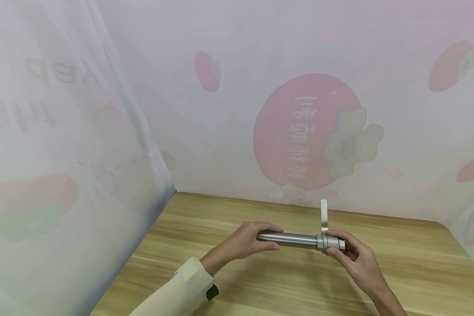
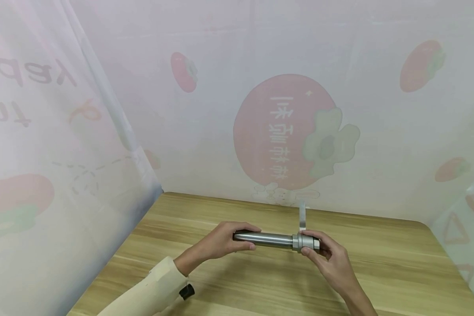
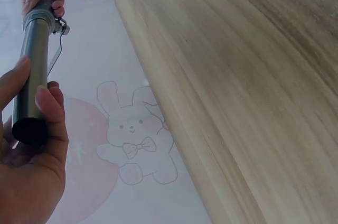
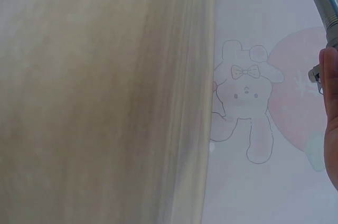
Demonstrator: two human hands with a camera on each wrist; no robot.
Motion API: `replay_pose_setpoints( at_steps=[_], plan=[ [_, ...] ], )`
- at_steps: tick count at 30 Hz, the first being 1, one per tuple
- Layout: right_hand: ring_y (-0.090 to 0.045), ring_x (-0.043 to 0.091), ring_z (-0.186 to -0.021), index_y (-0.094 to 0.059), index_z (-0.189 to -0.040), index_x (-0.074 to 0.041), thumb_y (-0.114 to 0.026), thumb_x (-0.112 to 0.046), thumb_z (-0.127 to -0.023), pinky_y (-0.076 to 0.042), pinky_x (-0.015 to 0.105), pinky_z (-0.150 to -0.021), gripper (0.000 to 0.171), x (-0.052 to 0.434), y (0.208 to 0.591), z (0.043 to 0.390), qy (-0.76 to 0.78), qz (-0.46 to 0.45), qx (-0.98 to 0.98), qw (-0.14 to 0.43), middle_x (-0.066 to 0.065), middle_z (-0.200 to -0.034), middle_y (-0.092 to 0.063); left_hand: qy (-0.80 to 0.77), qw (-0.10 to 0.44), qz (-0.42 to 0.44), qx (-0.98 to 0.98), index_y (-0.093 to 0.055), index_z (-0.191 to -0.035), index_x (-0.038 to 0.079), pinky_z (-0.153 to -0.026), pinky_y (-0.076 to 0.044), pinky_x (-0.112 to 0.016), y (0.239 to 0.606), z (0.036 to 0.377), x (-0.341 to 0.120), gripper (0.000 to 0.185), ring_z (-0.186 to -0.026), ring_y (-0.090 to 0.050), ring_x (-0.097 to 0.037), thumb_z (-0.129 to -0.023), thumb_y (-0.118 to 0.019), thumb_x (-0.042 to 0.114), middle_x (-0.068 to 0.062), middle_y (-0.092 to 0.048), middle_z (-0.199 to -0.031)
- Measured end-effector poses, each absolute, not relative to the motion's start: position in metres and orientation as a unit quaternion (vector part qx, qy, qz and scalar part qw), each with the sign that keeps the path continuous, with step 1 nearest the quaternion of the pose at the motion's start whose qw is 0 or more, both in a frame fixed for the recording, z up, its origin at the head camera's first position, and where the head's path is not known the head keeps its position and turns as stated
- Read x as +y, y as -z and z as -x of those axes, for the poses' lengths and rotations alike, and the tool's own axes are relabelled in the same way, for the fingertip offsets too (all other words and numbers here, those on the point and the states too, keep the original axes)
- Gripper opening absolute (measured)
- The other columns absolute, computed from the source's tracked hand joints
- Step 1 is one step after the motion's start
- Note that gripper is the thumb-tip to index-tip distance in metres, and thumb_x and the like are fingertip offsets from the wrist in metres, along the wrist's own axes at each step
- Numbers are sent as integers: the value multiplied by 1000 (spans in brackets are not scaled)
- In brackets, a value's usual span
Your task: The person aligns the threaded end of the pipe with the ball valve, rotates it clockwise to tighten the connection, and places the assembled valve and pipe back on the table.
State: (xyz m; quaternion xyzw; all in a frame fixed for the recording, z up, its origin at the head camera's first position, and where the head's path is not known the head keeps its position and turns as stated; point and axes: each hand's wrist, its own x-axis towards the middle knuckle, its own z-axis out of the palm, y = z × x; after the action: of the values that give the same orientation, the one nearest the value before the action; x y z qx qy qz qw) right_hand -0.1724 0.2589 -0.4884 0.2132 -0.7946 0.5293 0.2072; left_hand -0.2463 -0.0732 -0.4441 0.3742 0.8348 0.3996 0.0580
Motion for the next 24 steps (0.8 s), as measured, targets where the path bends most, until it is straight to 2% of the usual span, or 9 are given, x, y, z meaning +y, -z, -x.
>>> replay_pose_setpoints(
  at_steps=[3, 10, 16, 24],
  plan=[
    [-72, 5, -97, -68, -140, 0, -73, 13, -97, -62, 22, -79, 45, 259, 488, 172, -530, -213, -794, 209, -18, -127, -72, -406, 62, -370, 833, -74, -141, 21, -87, -55, -23, 444, 246, -74, 43, -98, -67, -1, -101, -81, 35, 3, -79, -128],
    [-72, 7, -97, -68, -140, 0, -75, 11, -97, -62, 21, -80, 45, 260, 489, 173, -529, -214, -794, 211, -18, -127, -72, -420, 103, -364, 825, -69, -148, 22, -69, -58, -23, 445, 247, -76, 41, -80, -66, -4, -110, -68, 38, 1, -77, -125],
    [-73, 11, -97, -68, -140, 0, -76, 6, -98, -62, 22, -80, 42, 261, 490, 173, -528, -214, -794, 211, -16, -126, -72, -418, 115, -365, 824, -68, -149, 23, -69, -57, -23, 445, 249, -77, 41, -77, -63, -3, -112, -64, 39, 4, -75, -116],
    [-72, 5, -96, -68, -139, 0, -74, 13, -96, -61, 21, -79, 45, 260, 489, 172, -527, -214, -794, 215, -15, -124, -73, -419, 118, -371, 820, -69, -148, 23, -73, -62, -28, 446, 251, -78, 39, -80, -64, -3, -112, -65, 36, 2, -76, -118]
  ],
)
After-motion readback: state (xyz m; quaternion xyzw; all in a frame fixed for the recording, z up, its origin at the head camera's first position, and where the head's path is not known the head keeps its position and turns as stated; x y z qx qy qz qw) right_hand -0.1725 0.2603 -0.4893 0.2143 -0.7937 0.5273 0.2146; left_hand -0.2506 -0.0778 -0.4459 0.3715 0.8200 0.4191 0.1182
